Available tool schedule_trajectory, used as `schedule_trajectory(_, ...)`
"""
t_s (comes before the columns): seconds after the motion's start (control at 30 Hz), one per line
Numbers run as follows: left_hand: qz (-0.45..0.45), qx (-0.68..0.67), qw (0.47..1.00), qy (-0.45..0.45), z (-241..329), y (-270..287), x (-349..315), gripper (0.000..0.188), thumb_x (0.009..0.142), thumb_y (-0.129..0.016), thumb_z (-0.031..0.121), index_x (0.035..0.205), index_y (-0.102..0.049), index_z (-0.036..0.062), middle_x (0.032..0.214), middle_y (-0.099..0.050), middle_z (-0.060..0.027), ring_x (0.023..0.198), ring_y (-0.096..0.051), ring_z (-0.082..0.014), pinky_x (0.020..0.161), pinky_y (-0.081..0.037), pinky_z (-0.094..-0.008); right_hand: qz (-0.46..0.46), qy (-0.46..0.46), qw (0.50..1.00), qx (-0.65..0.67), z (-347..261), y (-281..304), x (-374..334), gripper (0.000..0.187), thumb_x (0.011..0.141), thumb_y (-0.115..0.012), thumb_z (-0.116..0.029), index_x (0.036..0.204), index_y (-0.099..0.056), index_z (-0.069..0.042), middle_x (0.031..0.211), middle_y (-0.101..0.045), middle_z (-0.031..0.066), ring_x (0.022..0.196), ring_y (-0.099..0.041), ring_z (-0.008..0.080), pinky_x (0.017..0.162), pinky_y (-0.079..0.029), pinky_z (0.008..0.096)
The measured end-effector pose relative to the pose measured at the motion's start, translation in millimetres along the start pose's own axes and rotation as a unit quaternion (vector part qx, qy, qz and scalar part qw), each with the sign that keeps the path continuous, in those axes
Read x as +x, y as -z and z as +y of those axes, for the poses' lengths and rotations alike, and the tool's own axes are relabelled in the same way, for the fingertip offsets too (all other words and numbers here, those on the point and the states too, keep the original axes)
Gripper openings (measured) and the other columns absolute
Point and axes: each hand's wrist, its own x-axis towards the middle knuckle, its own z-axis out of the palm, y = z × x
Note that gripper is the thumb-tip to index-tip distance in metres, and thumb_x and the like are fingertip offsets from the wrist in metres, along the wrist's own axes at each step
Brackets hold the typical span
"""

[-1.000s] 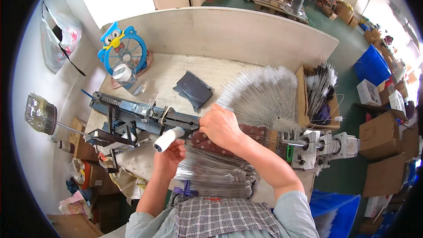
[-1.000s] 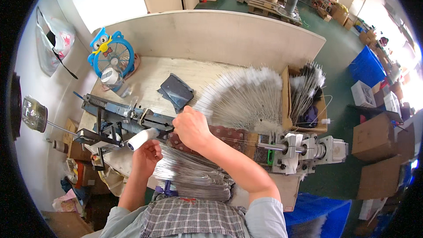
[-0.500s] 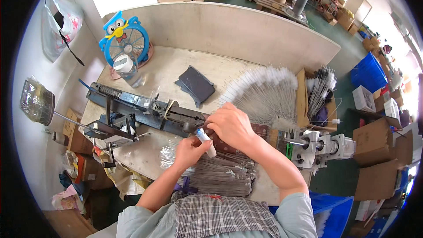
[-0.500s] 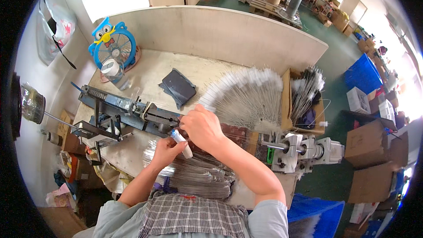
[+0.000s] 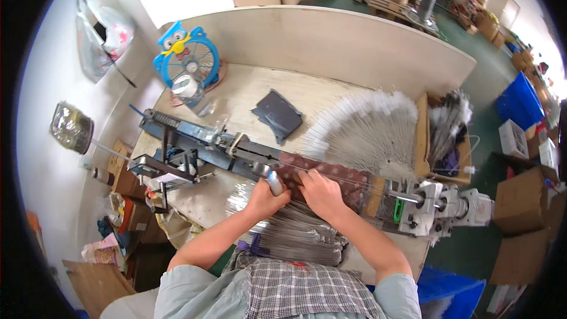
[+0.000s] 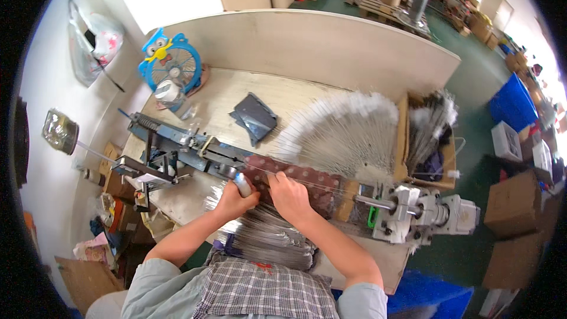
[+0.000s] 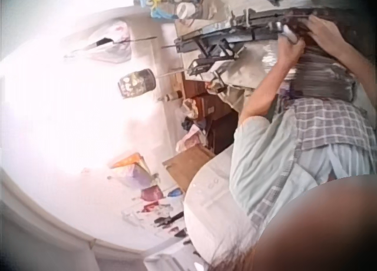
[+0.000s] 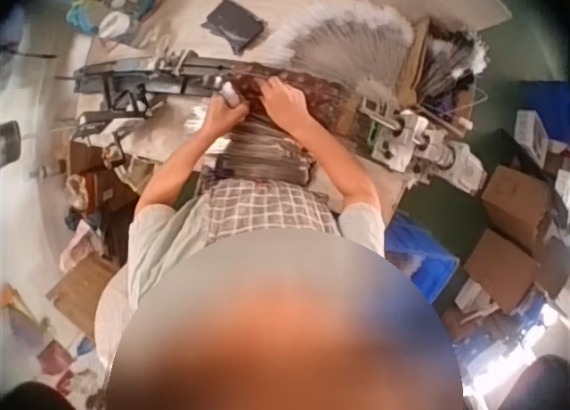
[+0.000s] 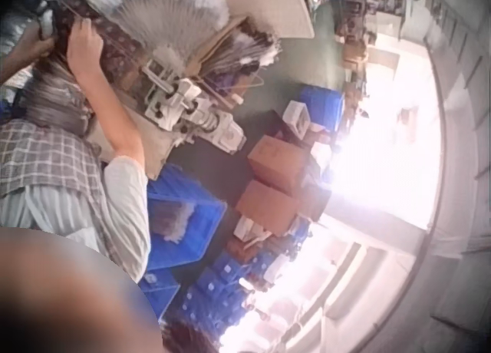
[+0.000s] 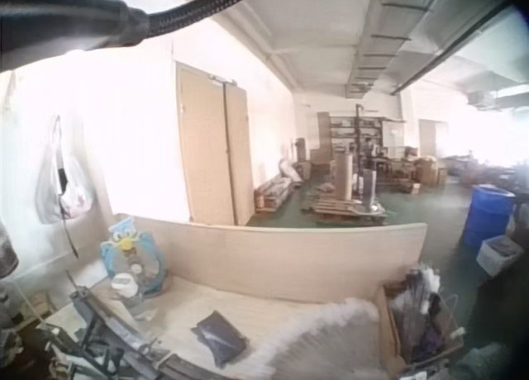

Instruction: The person is assembling small white brushes onto a motorized spindle and securing them with a gold-colored component.

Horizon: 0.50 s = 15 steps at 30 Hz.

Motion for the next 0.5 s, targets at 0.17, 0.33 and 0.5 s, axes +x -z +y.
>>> schedule_trajectory(0.17, 0.106, -0.304, 0.939, 0.125, -32, 48, -17, 0.023, 0.086, -0.062, 0.012, 0.105, -0.052, 0.0022, 0.089, -0.06, -0.0105, 0.078, -0.062, -0.0165, 0.068, -0.051, -0.0282, -0.049, 0.053, 0.997, 0.036, 4, 25, -4, 0.018, 0.076, -0.065, -0.014, 0.091, -0.058, -0.007, 0.082, -0.054, 0.0092, 0.073, -0.061, 0.0265, 0.061, -0.051, 0.0343)
schedule_trajectory(0.33, 0.159, -0.553, 0.795, 0.193, -92, 118, -51, 0.024, 0.087, -0.062, 0.031, 0.097, -0.059, 0.0082, 0.076, -0.059, 0.0012, 0.068, -0.058, -0.0107, 0.06, -0.048, -0.024, -0.074, 0.047, 0.995, 0.055, -2, 28, -1, 0.018, 0.079, -0.063, -0.01, 0.095, -0.058, -0.006, 0.083, -0.056, 0.011, 0.075, -0.06, 0.0294, 0.062, -0.051, 0.0359)
schedule_trajectory(0.5, 0.259, -0.531, 0.768, 0.246, -102, 137, -52, 0.02, 0.087, -0.061, 0.029, 0.09, -0.062, 0.01, 0.075, -0.059, 0.0033, 0.066, -0.056, -0.01, 0.062, -0.048, -0.0253, -0.1, 0.027, 0.991, 0.081, -14, 31, 6, 0.022, 0.078, -0.06, 0.001, 0.099, -0.06, -0.002, 0.089, -0.061, 0.0154, 0.078, -0.061, 0.0339, 0.065, -0.051, 0.0391)
